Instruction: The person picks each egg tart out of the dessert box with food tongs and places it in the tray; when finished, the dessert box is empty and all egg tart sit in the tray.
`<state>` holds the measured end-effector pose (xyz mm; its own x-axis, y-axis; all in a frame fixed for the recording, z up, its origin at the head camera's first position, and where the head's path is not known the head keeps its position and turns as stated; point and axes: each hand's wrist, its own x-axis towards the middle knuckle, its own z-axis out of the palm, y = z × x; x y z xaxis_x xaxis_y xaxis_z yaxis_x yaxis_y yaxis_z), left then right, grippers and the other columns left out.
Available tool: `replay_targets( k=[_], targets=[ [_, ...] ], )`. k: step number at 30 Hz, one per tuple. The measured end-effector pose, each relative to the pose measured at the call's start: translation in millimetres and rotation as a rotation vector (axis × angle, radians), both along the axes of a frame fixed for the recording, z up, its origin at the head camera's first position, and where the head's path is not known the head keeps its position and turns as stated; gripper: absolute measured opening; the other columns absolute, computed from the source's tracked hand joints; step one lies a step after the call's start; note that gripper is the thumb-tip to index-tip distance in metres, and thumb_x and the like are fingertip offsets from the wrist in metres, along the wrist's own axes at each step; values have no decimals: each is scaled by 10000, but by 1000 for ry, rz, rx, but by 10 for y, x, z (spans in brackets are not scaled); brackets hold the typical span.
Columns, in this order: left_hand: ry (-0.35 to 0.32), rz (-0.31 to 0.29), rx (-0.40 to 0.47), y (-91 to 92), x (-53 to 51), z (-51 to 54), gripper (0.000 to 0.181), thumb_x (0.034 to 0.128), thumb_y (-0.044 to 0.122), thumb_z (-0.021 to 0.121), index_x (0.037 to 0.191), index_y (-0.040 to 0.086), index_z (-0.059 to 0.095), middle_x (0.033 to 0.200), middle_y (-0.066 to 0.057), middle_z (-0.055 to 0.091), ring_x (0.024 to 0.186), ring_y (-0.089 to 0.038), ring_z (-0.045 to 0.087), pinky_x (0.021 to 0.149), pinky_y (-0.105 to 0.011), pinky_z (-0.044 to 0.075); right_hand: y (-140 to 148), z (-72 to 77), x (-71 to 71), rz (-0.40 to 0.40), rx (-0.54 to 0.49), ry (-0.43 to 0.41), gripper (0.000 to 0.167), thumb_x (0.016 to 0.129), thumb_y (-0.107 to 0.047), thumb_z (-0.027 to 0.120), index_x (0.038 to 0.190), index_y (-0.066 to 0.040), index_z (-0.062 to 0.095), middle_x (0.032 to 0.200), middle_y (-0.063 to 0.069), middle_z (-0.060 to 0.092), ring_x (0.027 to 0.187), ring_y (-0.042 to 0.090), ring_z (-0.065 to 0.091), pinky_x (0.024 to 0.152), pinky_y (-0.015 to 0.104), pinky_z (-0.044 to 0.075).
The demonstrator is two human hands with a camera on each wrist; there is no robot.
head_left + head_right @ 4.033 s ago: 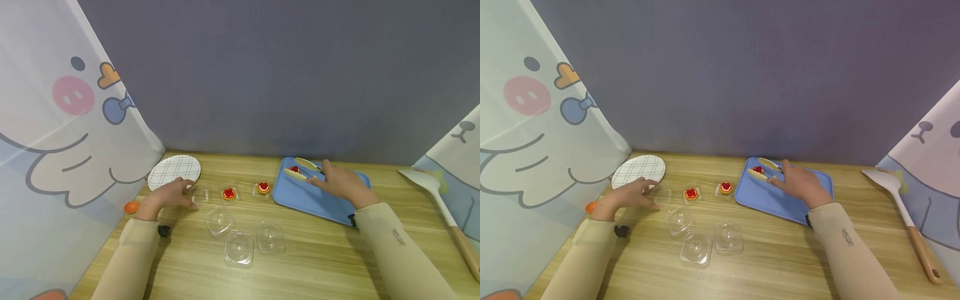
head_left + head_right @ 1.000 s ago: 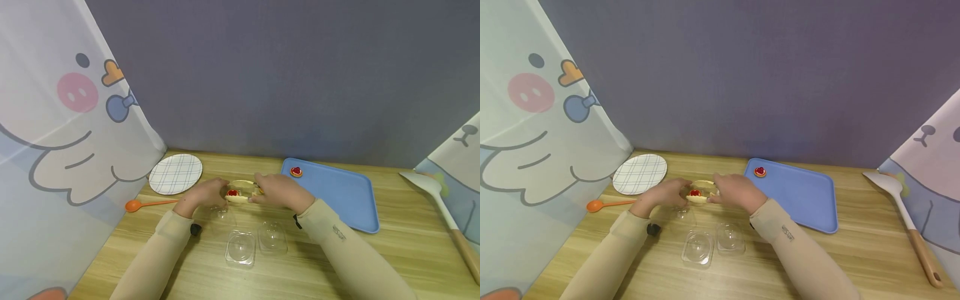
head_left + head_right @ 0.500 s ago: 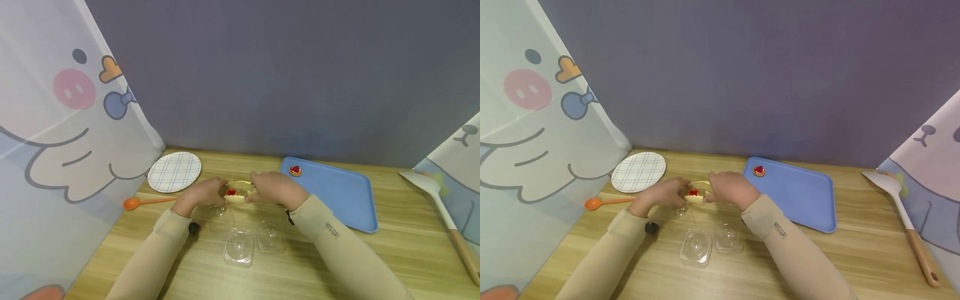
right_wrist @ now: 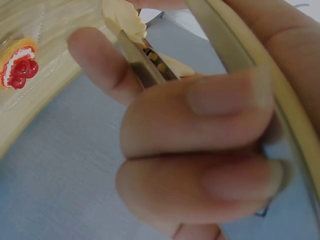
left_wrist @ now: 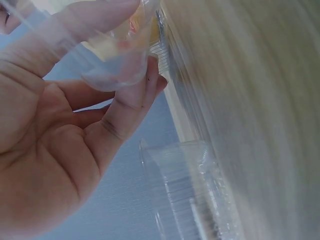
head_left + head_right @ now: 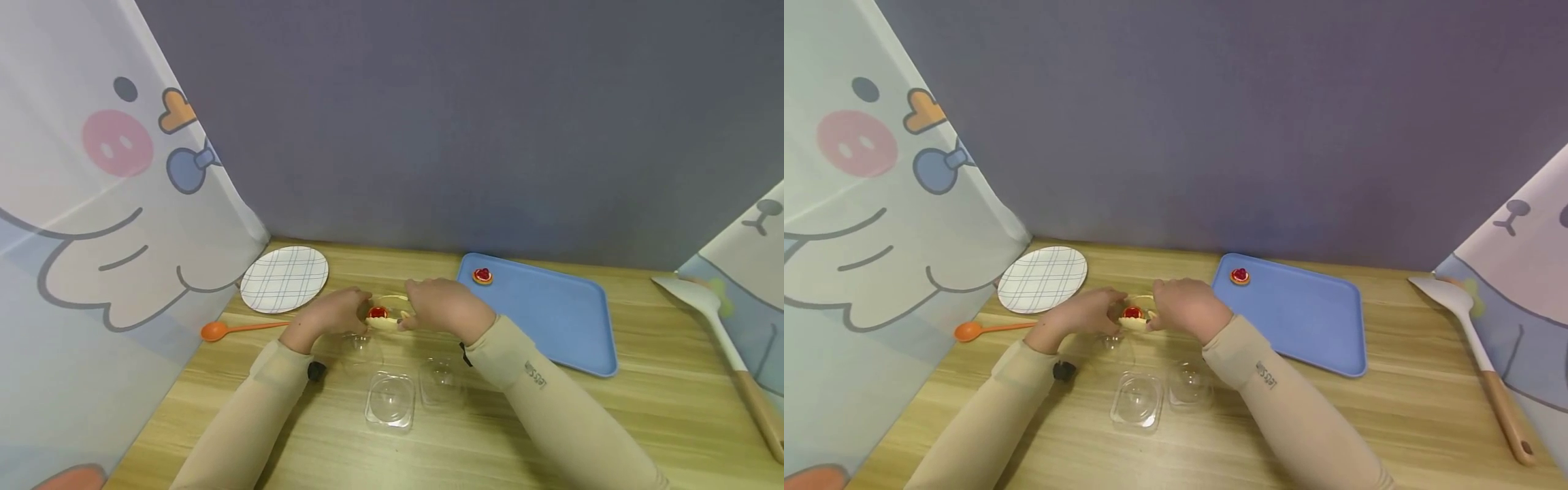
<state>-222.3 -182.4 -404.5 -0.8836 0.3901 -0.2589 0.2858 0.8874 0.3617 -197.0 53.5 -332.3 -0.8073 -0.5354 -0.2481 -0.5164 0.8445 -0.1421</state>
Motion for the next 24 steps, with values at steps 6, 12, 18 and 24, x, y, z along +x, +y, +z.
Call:
replay_targets(
  k=[6, 12, 18, 24],
  targets=[
    [-7, 7, -1, 9, 5, 1, 861, 843, 318, 893, 1568, 40, 521, 1612, -178, 537, 1481, -386, 536, 1238, -547, 449, -37, -11, 7, -20, 13, -12, 566, 951, -468, 797, 1272, -33, 630, 1119, 157, 759, 1059, 361, 748, 925, 518, 626],
    [-7, 9, 1, 15, 2, 11, 862, 843, 307, 893, 1570, 37, 517, 1614, -172, 539, 1485, -380, 533, 1245, -535, 446, -50, -20, 10, -23, 17, -17, 559, 952, -459, 798, 1269, -33, 623, 1105, 154, 755, 1049, 350, 750, 920, 506, 627],
    [-4, 5, 1, 8, -4, -1, 866, 837, 311, 903, 1565, 36, 522, 1608, -171, 545, 1482, -383, 536, 1236, -544, 452, -51, -26, 1, -23, 19, -16, 533, 954, -459, 797, 1234, -38, 631, 1071, 143, 750, 1030, 341, 748, 915, 497, 625],
    [-5, 7, -1, 14, 5, 10, 865, 839, 310, 902, 1564, 30, 521, 1602, -174, 551, 1479, -386, 538, 1240, -541, 450, -62, -18, 13, -24, 20, -2, 531, 945, -471, 802, 1220, -47, 637, 1048, 135, 748, 1012, 340, 747, 894, 505, 626]
  ],
)
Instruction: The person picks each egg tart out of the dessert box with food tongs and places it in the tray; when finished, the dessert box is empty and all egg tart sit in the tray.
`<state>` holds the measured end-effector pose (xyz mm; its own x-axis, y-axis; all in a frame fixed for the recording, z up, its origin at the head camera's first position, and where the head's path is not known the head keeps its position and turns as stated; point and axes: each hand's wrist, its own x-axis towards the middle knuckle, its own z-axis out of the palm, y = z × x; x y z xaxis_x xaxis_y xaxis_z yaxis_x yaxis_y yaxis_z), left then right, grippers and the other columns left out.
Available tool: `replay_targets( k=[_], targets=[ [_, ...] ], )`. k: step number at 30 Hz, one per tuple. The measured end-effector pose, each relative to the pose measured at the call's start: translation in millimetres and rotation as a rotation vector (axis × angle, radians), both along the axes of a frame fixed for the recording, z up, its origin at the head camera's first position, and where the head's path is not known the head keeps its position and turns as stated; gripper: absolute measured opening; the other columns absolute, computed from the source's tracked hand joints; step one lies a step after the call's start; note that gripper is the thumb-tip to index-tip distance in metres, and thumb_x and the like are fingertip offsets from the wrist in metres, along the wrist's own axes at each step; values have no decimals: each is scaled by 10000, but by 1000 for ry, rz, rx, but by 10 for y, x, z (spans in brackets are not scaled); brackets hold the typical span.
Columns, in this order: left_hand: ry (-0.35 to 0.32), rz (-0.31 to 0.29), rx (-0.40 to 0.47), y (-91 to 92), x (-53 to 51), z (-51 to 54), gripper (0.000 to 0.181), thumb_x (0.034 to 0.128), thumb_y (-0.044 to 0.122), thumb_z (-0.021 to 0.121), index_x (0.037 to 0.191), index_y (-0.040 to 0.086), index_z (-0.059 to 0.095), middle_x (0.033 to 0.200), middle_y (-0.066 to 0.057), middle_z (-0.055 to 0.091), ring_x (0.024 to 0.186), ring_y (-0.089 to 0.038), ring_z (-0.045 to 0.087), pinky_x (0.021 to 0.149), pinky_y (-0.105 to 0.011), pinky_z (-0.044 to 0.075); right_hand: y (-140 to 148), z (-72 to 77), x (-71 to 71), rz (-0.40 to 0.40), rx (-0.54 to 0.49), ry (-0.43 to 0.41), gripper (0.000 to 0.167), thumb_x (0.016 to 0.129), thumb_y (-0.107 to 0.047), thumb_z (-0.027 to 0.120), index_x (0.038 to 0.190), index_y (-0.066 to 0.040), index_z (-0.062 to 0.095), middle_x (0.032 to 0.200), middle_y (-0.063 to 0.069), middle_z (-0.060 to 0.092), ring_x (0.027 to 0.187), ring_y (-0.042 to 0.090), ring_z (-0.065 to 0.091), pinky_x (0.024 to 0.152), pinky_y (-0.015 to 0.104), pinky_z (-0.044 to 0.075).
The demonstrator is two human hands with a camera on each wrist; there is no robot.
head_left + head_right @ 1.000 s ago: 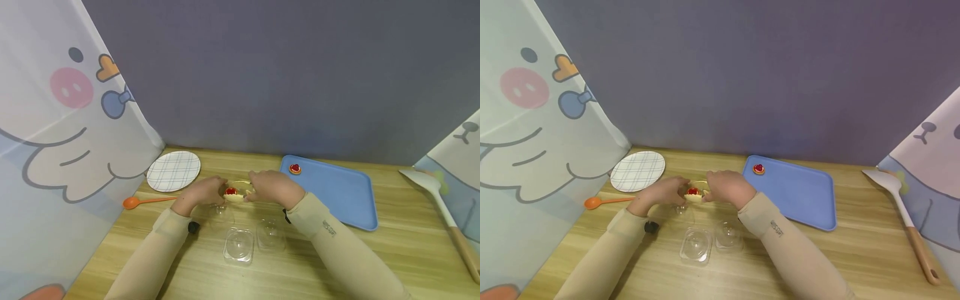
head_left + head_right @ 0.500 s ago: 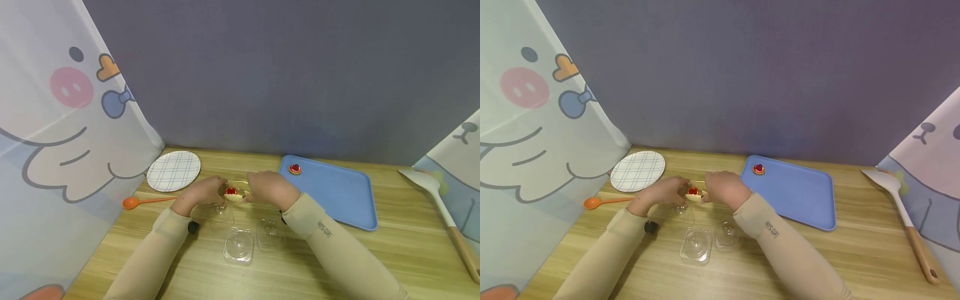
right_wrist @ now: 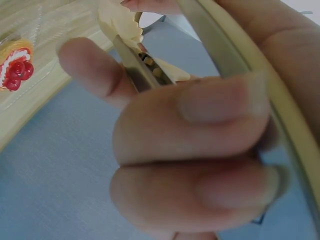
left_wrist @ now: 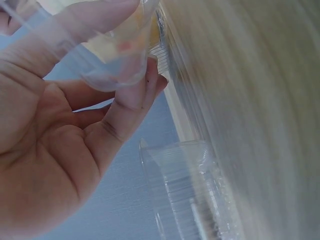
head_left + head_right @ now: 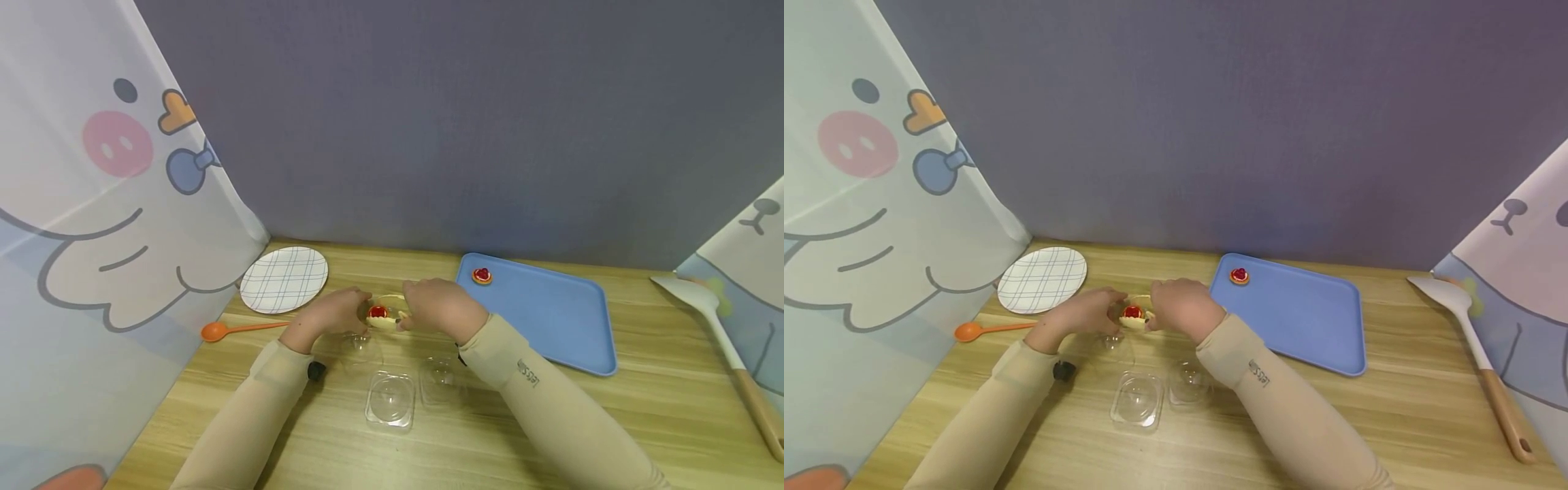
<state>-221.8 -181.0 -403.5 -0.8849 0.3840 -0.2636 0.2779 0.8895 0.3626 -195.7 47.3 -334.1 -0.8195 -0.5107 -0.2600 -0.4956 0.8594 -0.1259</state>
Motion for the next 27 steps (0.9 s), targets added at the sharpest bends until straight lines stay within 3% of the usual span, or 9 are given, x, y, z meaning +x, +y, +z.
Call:
replay_targets(
  k=[16, 27],
  targets=[
    [-10, -3, 1, -7, -1, -5, 863, 844, 302, 900, 1566, 26, 517, 1603, -171, 550, 1474, -381, 543, 1232, -543, 458, -73, -5, 7, 5, 39, 31, 565, 935, -506, 799, 1208, -38, 641, 1002, 162, 759, 964, 374, 763, 868, 529, 638],
    [-14, -4, 0, 7, 8, 30, 862, 853, 303, 893, 1573, 25, 509, 1584, -157, 569, 1444, -364, 571, 1215, -530, 479, -65, -75, 5, 24, 17, 66, 495, 952, -478, 789, 1124, -39, 639, 946, 154, 738, 928, 396, 750, 845, 549, 629]
  ],
)
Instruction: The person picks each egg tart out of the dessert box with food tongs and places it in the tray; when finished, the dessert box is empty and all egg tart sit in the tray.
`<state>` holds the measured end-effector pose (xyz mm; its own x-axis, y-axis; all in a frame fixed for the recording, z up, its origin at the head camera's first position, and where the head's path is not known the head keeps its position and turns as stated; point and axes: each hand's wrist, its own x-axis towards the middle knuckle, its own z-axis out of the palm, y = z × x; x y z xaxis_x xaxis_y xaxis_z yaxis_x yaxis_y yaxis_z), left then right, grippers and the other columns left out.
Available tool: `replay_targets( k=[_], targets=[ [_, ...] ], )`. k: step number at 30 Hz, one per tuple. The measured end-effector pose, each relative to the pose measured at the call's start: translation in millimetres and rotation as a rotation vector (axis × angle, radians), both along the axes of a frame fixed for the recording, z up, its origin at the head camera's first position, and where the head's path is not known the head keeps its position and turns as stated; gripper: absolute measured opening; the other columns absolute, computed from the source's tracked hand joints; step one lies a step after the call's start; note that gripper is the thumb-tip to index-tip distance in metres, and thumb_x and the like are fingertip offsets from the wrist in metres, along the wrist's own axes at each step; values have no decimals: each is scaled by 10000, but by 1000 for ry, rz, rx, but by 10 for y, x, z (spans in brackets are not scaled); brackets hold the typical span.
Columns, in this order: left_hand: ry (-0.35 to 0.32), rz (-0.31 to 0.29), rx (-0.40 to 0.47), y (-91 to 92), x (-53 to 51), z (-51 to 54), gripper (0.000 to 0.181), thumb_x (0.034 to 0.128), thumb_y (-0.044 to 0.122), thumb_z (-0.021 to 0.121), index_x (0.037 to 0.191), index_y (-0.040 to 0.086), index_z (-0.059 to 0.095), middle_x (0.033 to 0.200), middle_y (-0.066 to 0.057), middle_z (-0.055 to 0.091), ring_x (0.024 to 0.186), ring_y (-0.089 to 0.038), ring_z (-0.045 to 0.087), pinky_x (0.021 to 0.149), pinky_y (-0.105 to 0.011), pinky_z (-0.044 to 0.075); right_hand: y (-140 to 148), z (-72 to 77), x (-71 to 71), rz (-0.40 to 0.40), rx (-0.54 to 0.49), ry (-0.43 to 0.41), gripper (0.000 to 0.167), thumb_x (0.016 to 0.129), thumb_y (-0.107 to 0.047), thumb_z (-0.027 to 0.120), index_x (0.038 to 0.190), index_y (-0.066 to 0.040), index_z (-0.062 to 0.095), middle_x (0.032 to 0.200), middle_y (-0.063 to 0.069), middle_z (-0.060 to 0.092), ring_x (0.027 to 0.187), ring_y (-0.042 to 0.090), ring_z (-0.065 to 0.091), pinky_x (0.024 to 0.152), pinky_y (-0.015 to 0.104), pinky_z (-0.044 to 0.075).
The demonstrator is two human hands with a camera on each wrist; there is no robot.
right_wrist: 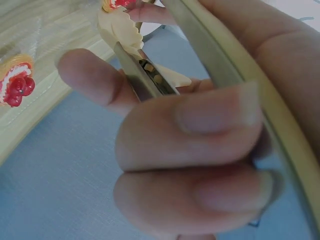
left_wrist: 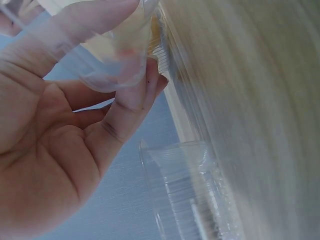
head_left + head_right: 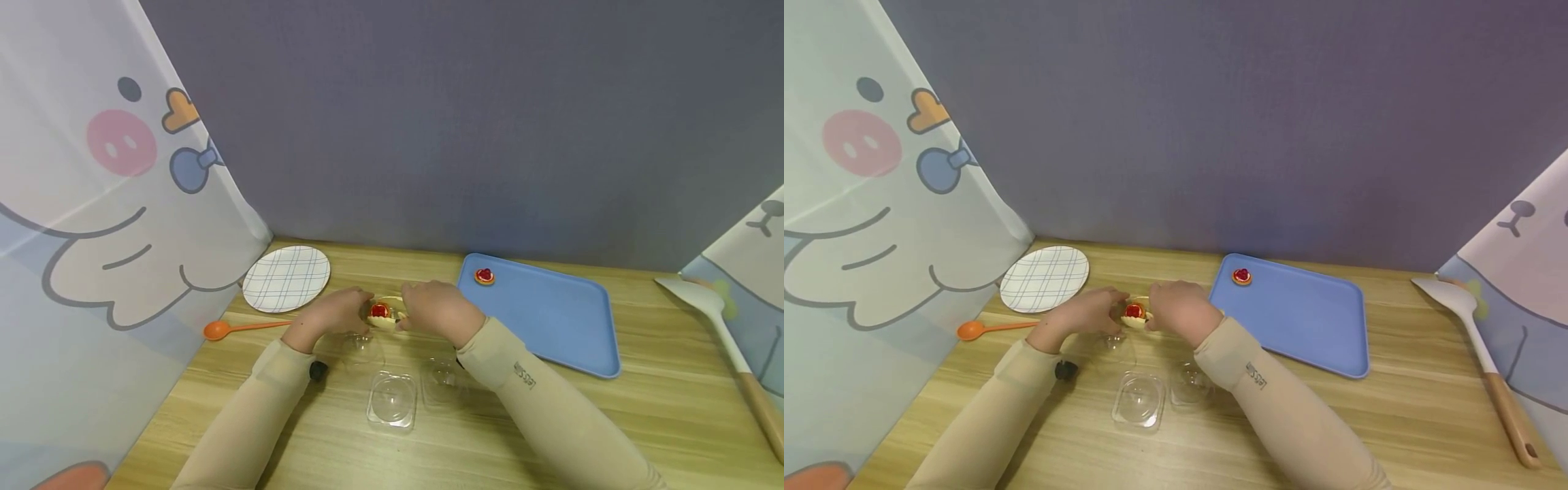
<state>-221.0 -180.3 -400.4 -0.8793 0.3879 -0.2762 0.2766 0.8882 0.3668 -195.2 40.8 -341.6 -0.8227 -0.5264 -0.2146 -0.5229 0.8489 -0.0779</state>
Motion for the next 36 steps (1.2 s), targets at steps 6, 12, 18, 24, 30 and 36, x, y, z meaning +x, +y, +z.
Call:
replay_targets(
  k=[6, 12, 18, 24, 30, 36],
  targets=[
    [6, -1, -8, 10, 1, 3, 865, 849, 304, 896, 1570, 21, 510, 1581, -162, 574, 1452, -370, 564, 1220, -532, 472, 24, -27, 10, 9, -7, 19, 485, 970, -472, 772, 1139, -36, 643, 986, 154, 737, 957, 383, 752, 852, 548, 630],
    [16, -4, -2, 16, -8, -25, 866, 847, 305, 896, 1567, 17, 511, 1554, -154, 598, 1434, -359, 580, 1213, -523, 481, 59, -44, 26, 19, -20, 42, 462, 969, -463, 774, 1105, -41, 642, 922, 132, 719, 895, 348, 743, 816, 539, 630],
    [25, -13, -5, 1, -5, -47, 857, 836, 294, 899, 1552, 7, 525, 1536, -158, 612, 1417, -360, 592, 1202, -529, 490, 103, -79, 43, 51, -45, 73, 443, 976, -470, 765, 1072, -55, 643, 839, 100, 686, 805, 302, 719, 754, 509, 632],
    [37, -21, 0, 6, -9, -34, 851, 835, 293, 891, 1545, -4, 529, 1527, -168, 620, 1424, -374, 587, 1209, -530, 485, 181, -154, 21, 47, -66, 99, 442, 978, -507, 749, 1084, -91, 643, 869, 52, 704, 830, 267, 724, 765, 482, 633],
    [33, -16, -2, 2, 3, -43, 865, 824, 300, 904, 1542, -8, 532, 1535, -179, 614, 1435, -387, 578, 1219, -539, 474, 275, -183, 9, 38, -96, 91, 414, 985, -517, 734, 1069, -125, 629, 829, -1, 674, 786, 234, 695, 746, 455, 609],
    [33, -13, 18, 2, 3, -30, 879, 819, 293, 913, 1541, -26, 527, 1557, -184, 596, 1459, -391, 559, 1232, -536, 463, 351, -179, 2, 25, -96, 112, 425, 993, -535, 716, 1077, -128, 628, 827, 6, 675, 780, 247, 705, 716, 469, 605]
  ],
)
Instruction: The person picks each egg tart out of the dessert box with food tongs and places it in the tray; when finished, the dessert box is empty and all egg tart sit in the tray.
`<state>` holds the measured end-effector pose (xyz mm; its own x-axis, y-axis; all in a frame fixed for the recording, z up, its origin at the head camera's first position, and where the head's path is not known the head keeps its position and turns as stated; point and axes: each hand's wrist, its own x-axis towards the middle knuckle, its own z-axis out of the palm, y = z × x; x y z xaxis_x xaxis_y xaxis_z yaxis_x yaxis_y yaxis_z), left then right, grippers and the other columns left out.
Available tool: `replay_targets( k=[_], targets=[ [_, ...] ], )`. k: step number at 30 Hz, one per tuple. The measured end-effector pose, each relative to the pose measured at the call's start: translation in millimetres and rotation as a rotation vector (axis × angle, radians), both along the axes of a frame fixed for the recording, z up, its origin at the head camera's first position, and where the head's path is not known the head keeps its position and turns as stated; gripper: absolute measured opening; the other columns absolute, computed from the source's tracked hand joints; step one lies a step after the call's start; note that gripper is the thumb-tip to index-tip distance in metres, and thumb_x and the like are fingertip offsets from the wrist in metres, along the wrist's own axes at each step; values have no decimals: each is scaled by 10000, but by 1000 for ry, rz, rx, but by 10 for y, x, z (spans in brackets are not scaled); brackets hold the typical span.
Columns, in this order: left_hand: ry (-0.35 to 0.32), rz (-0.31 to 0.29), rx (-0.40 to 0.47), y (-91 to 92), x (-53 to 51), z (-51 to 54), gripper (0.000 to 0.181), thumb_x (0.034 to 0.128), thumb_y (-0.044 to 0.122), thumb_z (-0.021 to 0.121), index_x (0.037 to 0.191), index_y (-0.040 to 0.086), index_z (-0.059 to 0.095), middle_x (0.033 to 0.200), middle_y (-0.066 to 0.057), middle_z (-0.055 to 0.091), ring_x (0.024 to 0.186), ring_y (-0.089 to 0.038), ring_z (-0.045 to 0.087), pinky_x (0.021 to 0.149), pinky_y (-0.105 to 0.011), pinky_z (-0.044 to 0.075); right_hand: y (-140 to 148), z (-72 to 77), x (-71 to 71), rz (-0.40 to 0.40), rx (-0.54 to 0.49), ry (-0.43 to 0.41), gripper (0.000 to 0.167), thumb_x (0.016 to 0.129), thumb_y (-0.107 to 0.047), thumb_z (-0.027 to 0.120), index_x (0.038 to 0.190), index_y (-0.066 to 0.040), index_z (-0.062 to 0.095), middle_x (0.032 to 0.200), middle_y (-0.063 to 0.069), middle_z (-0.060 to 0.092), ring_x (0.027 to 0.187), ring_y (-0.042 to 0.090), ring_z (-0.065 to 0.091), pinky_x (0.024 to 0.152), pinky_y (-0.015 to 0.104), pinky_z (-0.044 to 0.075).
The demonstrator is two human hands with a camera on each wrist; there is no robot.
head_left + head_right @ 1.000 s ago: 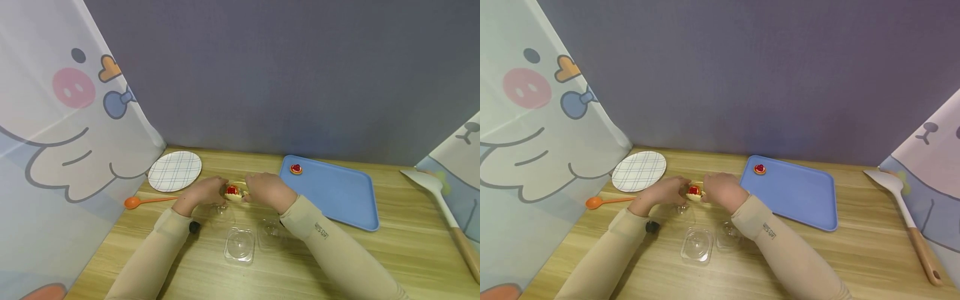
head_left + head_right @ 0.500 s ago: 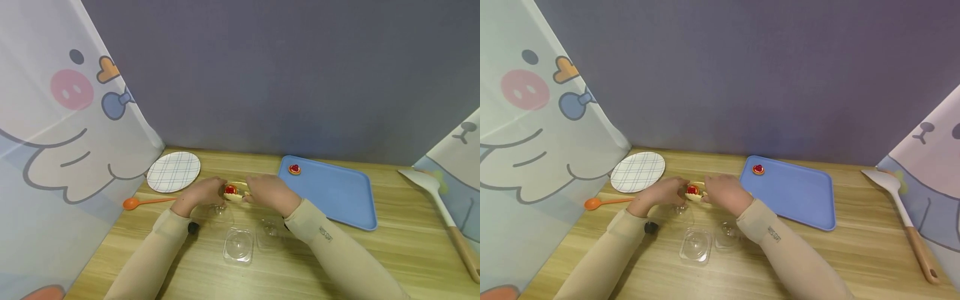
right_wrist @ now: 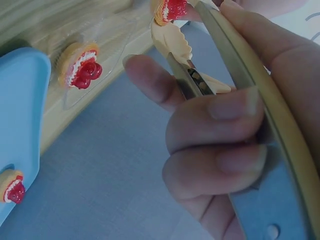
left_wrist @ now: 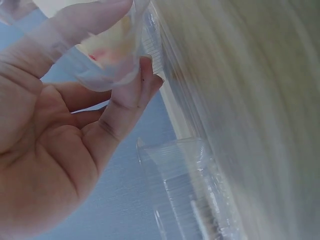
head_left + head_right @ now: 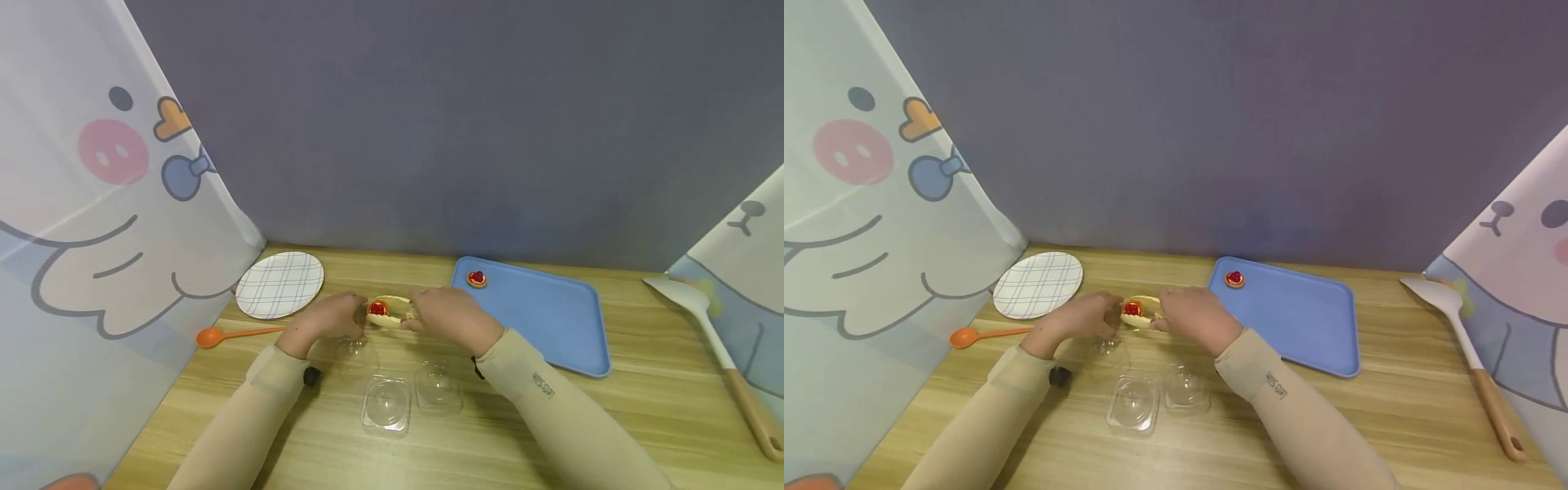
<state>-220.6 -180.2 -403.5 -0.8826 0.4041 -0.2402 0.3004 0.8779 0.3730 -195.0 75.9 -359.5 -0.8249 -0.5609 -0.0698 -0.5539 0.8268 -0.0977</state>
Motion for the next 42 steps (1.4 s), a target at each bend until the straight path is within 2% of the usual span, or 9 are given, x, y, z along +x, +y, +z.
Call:
replay_targets(
  k=[6, 11, 20, 25, 33, 35, 38, 41, 42],
  targets=[
    [13, -11, -6, 6, -2, 11, 865, 811, 280, 914, 1524, -35, 540, 1532, -191, 617, 1445, -386, 574, 1224, -528, 472, 53, 16, 5, -2, -15, 9, 403, 997, -530, 711, 986, -148, 584, 756, -15, 612, 672, 209, 606, 618, 427, 528],
    [13, -22, -9, 23, -7, 32, 851, 801, 267, 917, 1510, -37, 555, 1508, -192, 637, 1429, -384, 589, 1217, -529, 478, 87, 47, 23, 1, -26, 30, 401, 1005, -521, 704, 1011, -139, 583, 722, -33, 591, 619, 185, 571, 571, 393, 495],
    [-3, -12, -16, 19, -3, 24, 875, 820, 284, 906, 1540, -34, 524, 1552, -189, 602, 1462, -389, 558, 1229, -534, 466, 181, 68, 40, -29, -25, -1, 404, 1015, -516, 696, 996, -138, 554, 711, -22, 561, 602, 192, 532, 562, 344, 420],
    [2, -17, -10, 15, 3, 25, 875, 823, 277, 902, 1539, -49, 518, 1552, -204, 597, 1465, -397, 552, 1234, -534, 461, 248, 68, 38, -57, -17, -23, 408, 1021, -525, 683, 1015, -133, 568, 728, -21, 591, 595, 182, 564, 532, 342, 444],
    [14, -29, -3, 1, 14, 14, 869, 827, 279, 898, 1536, -52, 520, 1537, -218, 608, 1443, -416, 570, 1225, -541, 469, 450, 42, 34, -76, -23, -7, 418, 1020, -514, 686, 1064, -108, 598, 741, -28, 620, 642, 137, 590, 614, 372, 524],
    [18, -30, 2, -5, 18, 9, 868, 825, 277, 899, 1534, -55, 522, 1532, -222, 610, 1438, -416, 573, 1224, -538, 471, 508, 26, 34, -87, -34, -10, 436, 1019, -524, 682, 1110, -103, 611, 793, -12, 672, 666, 136, 623, 635, 389, 550],
    [17, -30, 9, -19, 23, 1, 866, 830, 276, 899, 1535, -56, 520, 1541, -229, 599, 1443, -420, 568, 1227, -541, 467, 592, 17, 41, -101, -63, -18, 522, 1015, -560, 668, 1211, -78, 633, 1021, 40, 778, 745, 162, 699, 669, 413, 591],
    [10, -27, 20, -33, 29, -6, 864, 837, 272, 898, 1539, -56, 515, 1561, -236, 578, 1461, -430, 548, 1234, -554, 456, 684, 10, 44, -113, -79, -10, 551, 1016, -561, 666, 1249, -63, 634, 1168, 74, 789, 762, 180, 717, 678, 398, 596],
    [10, -26, 21, -36, 30, -8, 865, 837, 272, 898, 1540, -56, 514, 1566, -237, 573, 1466, -432, 543, 1238, -557, 452, 714, 8, 41, -117, -80, -9, 545, 1017, -555, 669, 1236, -58, 631, 1159, 77, 787, 742, 179, 705, 667, 385, 585]
  ],
)
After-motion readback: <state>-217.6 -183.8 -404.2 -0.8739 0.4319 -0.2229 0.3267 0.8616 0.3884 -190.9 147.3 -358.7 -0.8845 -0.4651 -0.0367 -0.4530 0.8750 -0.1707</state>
